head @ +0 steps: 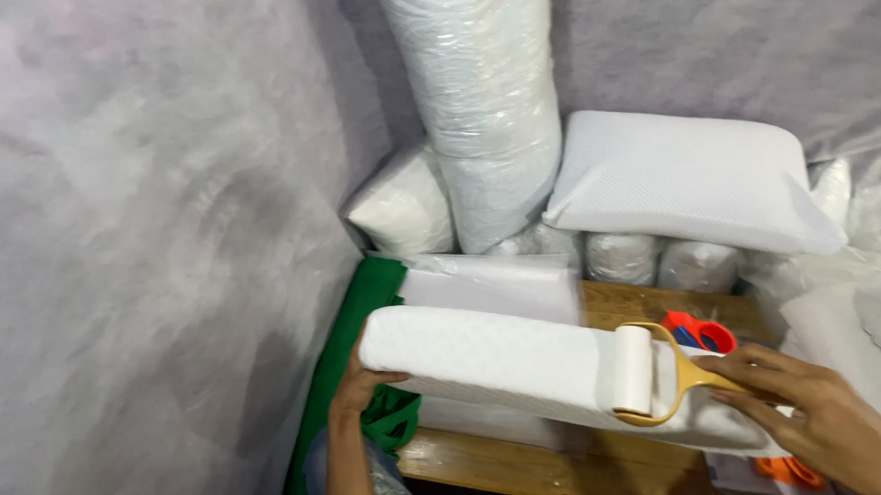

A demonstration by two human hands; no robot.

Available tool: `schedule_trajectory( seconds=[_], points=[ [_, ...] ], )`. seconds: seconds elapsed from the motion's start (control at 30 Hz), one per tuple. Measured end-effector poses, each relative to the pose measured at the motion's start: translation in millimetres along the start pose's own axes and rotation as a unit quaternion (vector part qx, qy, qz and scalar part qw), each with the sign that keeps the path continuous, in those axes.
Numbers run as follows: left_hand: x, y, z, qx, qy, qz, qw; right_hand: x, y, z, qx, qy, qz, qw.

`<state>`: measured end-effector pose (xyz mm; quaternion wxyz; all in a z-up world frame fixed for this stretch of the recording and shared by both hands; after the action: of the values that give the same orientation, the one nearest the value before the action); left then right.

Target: Cleaning and finishing a foam pillow using a cloth, a lint roller, and scissors to remove debris and trim loose ends.

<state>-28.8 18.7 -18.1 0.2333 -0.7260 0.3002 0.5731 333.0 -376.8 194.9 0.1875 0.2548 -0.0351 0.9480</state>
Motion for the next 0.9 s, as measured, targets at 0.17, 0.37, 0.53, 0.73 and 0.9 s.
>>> schedule_trajectory(
  seconds=[0.17, 0.37, 0.53, 0.73, 0.9],
  points=[
    [43.1, -9.5, 31.2, -0.046, 0.000, 0.044, 0.998, -53.3, 56.0, 28.3, -0.031, -0.084, -0.063, 0.994],
    [-46.0, 12.9, -34.0, -0.111, -0.046, 0.053, 0.991, -74.1, 103.5, 46.8, -0.065, -0.134, -0.134, 0.980],
    [-118.6, 42.4, -103.2, -0.084, -0.316, -0.097, 0.940, -91.6, 130.1, 44.1, -0.119, -0.162, -0.113, 0.973],
    [-118.1, 18.2, -250.1, 0.033, -0.700, -0.236, 0.673, -143.7, 132.3, -10.9, -0.120, -0.266, -0.205, 0.934],
    [-88.1, -67.9, -349.0, 0.246, -0.732, -0.150, 0.618, -179.4, 112.0, -102.0, -0.263, -0.447, -0.206, 0.830]
  ],
)
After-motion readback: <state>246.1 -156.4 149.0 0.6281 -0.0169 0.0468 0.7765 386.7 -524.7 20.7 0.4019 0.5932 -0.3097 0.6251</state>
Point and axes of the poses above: each hand's wrist, its own y-axis away from the middle knuckle, its own z-axis out of the back of the hand, x = y × z, the point moved 1 cm from there along -y, towards the middle knuckle, and after that the axes turned 7 degrees about x, right-handed, at the moved point
